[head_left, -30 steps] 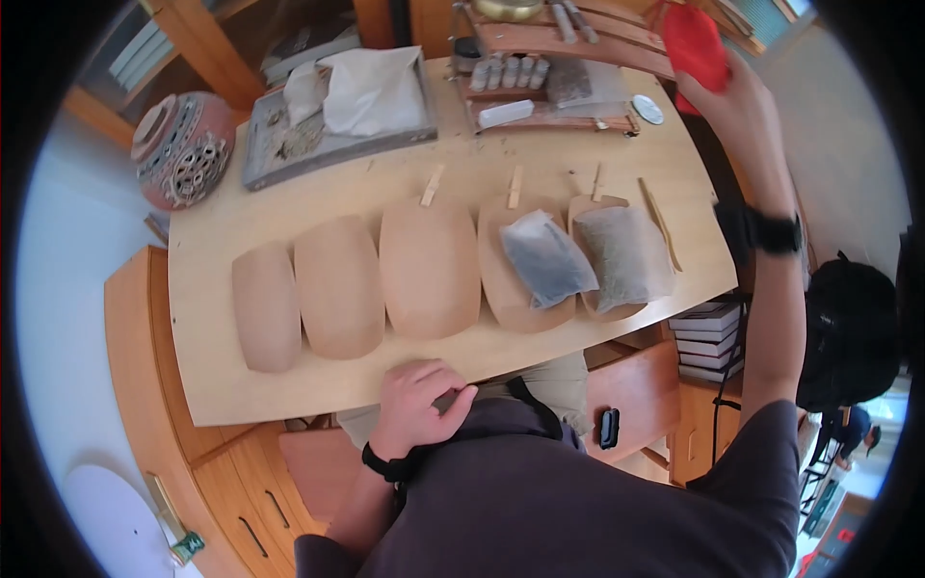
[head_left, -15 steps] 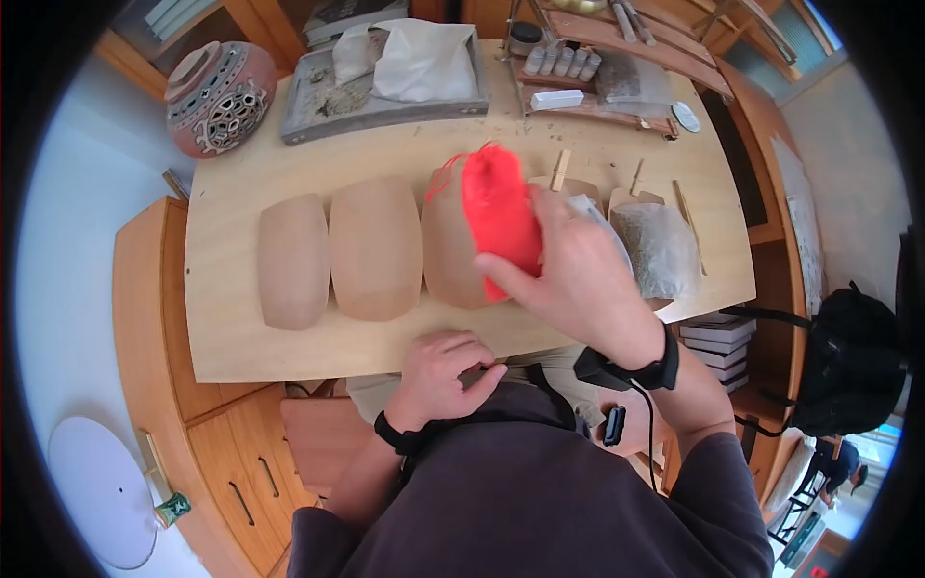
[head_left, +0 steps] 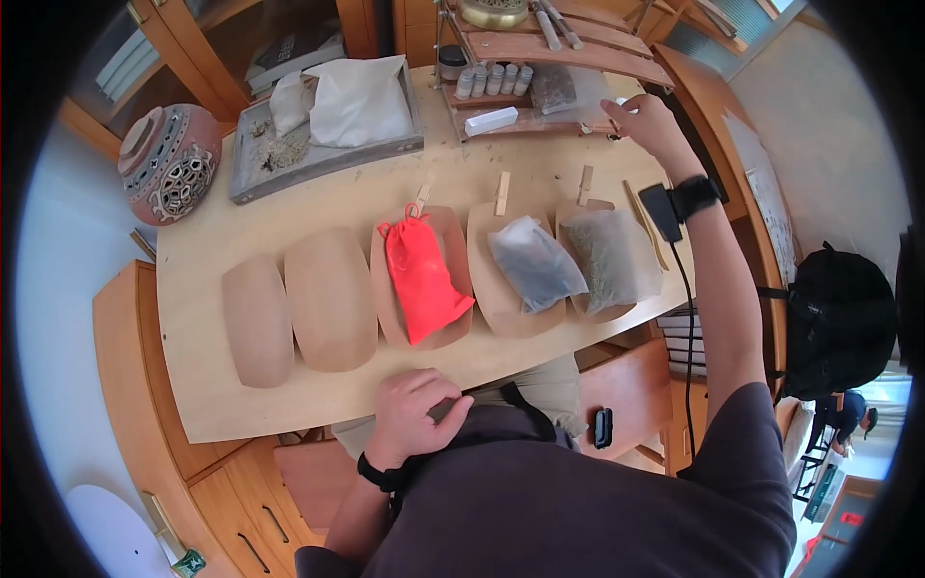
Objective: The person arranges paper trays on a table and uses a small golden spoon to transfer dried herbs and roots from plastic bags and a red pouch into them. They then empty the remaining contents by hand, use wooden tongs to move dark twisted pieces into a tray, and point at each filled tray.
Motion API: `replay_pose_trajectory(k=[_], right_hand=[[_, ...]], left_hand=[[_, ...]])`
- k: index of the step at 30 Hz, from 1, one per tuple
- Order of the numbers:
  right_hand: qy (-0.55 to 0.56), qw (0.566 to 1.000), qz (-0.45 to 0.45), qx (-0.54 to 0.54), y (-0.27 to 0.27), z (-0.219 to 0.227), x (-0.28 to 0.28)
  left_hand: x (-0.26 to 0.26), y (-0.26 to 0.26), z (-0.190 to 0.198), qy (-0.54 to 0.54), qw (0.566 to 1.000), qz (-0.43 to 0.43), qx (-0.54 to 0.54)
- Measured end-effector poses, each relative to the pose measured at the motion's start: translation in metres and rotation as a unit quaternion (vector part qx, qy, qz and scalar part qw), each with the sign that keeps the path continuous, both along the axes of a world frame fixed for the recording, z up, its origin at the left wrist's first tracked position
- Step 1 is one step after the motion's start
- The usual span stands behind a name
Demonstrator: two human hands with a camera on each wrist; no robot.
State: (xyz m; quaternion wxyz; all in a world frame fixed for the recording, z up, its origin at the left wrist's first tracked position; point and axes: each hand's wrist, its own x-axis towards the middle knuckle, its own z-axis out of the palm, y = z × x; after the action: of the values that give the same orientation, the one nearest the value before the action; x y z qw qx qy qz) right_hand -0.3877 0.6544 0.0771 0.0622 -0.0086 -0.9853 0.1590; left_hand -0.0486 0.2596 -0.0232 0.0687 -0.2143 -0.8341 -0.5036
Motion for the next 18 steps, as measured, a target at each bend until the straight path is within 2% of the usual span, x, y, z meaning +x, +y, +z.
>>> replay_pose_trajectory(k=[3,9,12,15,18], right_hand=[[-0.08,0.99,-0.055,-0.105,-0.01,0.015,0.001],[-0.067,0.993,-0.023,-0.093,-0.002,-0.003,-0.022],[0.0,0.972,-0.008,-0.234,-0.013,-0.01,-0.016],[0.095,0.967,0.082,-0.222,-0.01,-0.016,-0.008],[0.112,0.932,0.127,-0.319,-0.015,-0.012,0.013]], left_hand=[[0.0,0.001,0.002,-0.01,1.0,0.008,-0.012],[-0.001,0.002,0.003,-0.026,0.999,0.014,-0.022],[-0.001,0.003,0.004,-0.032,0.999,0.018,-0.018],[0.0,0.005,0.004,-0.044,0.999,0.026,-0.007],[-0.002,0.004,0.007,-0.038,0.999,0.019,-0.034]])
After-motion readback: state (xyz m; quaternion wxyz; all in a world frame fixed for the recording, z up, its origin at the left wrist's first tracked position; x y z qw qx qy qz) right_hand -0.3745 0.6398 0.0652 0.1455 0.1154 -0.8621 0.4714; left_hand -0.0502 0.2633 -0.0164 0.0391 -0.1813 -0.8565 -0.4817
